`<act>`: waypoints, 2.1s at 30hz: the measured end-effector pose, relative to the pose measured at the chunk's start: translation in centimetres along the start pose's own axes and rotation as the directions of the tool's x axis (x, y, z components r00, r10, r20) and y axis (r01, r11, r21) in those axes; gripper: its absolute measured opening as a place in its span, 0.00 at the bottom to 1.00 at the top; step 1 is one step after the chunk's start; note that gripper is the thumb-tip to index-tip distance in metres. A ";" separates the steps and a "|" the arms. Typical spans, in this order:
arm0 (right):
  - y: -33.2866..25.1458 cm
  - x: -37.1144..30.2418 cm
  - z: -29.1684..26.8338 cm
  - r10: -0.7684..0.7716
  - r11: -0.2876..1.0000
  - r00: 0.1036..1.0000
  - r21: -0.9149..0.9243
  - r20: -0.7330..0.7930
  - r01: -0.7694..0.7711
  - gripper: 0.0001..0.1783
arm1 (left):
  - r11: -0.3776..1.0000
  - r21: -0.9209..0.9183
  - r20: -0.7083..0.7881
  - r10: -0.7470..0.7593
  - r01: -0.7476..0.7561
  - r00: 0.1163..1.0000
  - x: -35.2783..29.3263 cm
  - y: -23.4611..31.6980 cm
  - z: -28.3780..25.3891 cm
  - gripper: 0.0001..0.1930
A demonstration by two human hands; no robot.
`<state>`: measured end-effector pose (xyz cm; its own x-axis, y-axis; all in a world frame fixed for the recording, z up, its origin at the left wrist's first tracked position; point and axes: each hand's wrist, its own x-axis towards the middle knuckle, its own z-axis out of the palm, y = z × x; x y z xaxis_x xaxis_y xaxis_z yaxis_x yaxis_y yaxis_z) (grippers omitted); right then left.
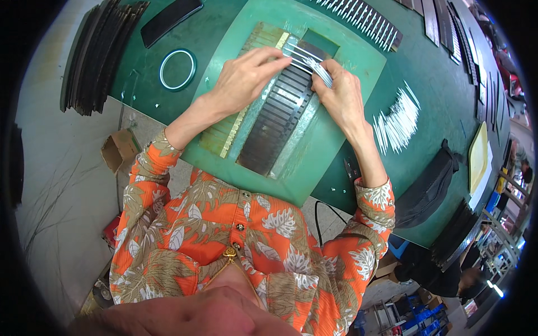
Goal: Manually placing and arranging small electronic components into an assembly guide.
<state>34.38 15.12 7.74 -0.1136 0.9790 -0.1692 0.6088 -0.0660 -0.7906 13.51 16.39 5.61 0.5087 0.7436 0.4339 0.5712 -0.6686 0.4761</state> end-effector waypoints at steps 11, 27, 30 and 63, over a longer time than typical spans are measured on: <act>-0.9 -1.2 -0.5 0.100 0.993 0.994 0.056 0.041 -0.102 0.05 | 0.983 0.172 0.093 0.042 -0.058 0.995 -0.3 0.8 0.2 0.11; -1.8 -3.5 -0.2 0.057 0.801 0.940 0.547 0.335 -0.243 0.07 | 0.221 -0.753 0.509 -0.402 0.620 0.761 -2.3 1.5 -2.6 0.09; -1.8 -2.8 0.3 0.071 0.834 0.948 0.503 0.312 -0.228 0.07 | 0.214 -0.769 0.469 -0.451 0.602 0.759 -2.3 1.0 -2.3 0.09; -0.7 -1.8 0.0 0.058 0.850 0.966 0.495 0.250 -0.179 0.17 | 0.991 0.117 0.070 0.058 -0.066 0.996 -1.7 0.3 0.1 0.13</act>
<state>34.18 13.36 8.56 -0.2710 0.8941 -0.3566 0.1489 -0.3270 -0.9332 12.82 14.93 4.92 0.5849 0.7021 0.4062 0.6076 -0.7110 0.3541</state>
